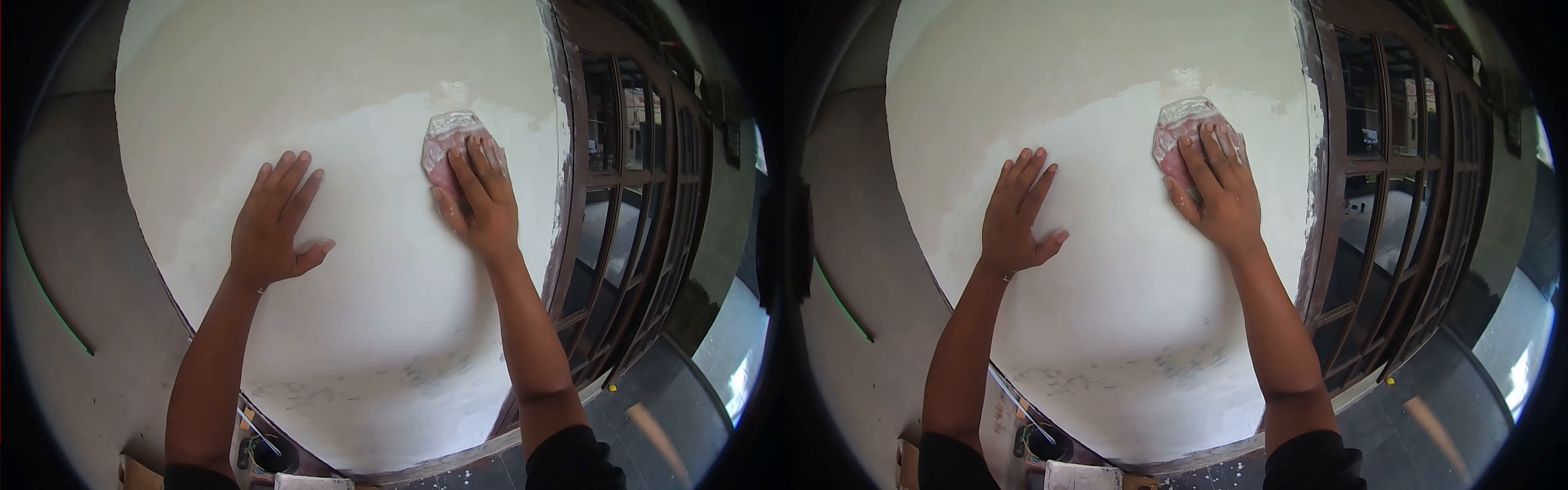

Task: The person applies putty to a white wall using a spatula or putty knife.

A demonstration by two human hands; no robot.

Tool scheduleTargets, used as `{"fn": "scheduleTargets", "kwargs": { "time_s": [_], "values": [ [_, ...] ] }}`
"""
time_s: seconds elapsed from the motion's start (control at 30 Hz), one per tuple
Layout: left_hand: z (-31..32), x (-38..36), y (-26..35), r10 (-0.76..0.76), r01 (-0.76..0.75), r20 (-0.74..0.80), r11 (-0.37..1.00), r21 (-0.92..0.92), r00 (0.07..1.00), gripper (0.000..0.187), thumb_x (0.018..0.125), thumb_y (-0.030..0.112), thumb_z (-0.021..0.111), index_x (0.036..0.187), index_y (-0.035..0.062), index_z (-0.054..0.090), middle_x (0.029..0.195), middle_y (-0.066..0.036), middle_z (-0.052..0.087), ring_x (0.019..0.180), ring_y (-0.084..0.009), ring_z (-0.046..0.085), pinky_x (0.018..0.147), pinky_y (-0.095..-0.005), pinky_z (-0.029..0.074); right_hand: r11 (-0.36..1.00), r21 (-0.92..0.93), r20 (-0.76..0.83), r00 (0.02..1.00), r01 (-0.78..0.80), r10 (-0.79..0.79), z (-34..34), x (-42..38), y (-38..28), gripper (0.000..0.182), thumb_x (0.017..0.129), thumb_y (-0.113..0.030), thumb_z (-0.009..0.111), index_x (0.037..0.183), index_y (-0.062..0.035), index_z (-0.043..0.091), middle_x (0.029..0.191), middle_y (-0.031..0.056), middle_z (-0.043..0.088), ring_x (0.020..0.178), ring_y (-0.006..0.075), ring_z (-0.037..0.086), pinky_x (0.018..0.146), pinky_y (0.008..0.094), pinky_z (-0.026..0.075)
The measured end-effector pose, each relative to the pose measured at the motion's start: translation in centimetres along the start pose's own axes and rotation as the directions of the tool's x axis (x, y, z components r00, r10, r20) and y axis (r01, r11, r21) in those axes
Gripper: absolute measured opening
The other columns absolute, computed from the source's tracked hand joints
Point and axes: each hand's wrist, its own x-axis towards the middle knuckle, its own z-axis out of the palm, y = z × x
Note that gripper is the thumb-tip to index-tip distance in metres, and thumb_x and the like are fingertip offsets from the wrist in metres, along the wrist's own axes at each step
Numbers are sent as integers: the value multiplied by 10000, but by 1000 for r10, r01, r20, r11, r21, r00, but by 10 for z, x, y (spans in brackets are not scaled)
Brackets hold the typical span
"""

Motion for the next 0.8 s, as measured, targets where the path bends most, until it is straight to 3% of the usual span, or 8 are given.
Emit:
{"fn": "scheduleTargets", "kwargs": {
  "time_s": [0.1,0.27,0.4,0.53,0.63,0.8],
  "values": [
    [3,-3,-1,-15,15,26,1000,-18,1000,710,840,465,622,1392,24,542,1527,-154,443,1447,-327,376,1171,-525,301,999,47,-33,999,-14,16,-3,-6,2,509,824,-256,772,1274,-51,654,1348,238,586,1293,409,534,1068,516,431],
    [5,-2,-1,-12,12,15,1000,-10,1000,707,840,458,623,1392,24,542,1528,-158,440,1446,-332,376,1170,-529,300,993,13,-68,991,-118,119,0,26,9,519,837,-248,763,1293,-39,635,1332,248,594,1268,406,552,1062,494,439],
    [3,-2,1,-26,26,38,1000,-1,999,704,844,458,619,1392,22,541,1529,-160,437,1447,-337,372,1169,-530,300,997,2,-26,996,-81,81,-5,-13,8,522,834,-256,764,1293,-40,638,1312,252,607,1261,412,555,1051,495,449],
    [4,-2,0,-19,19,37,1000,-11,999,711,835,455,629,1392,23,540,1533,-159,432,1449,-340,367,1171,-531,297,999,28,-95,995,-28,31,-7,-9,11,528,831,-259,766,1291,-34,638,1308,248,610,1249,411,565,1044,495,453],
    [4,-2,0,-21,21,28,1000,-10,999,713,834,454,630,1394,23,537,1537,-159,426,1450,-340,365,1172,-531,292,997,13,-124,989,-82,83,-1,17,14,522,831,-250,764,1288,-29,638,1316,247,604,1244,409,568,1048,495,449],
    [4,-2,1,-19,19,34,1000,-5,999,712,842,461,628,1396,24,535,1537,-160,423,1446,-343,369,1170,-537,293,996,-13,-68,994,-84,83,-5,-8,13,517,839,-231,756,1295,-22,630,1331,248,592,1259,404,556,1059,481,439]
  ]
}}
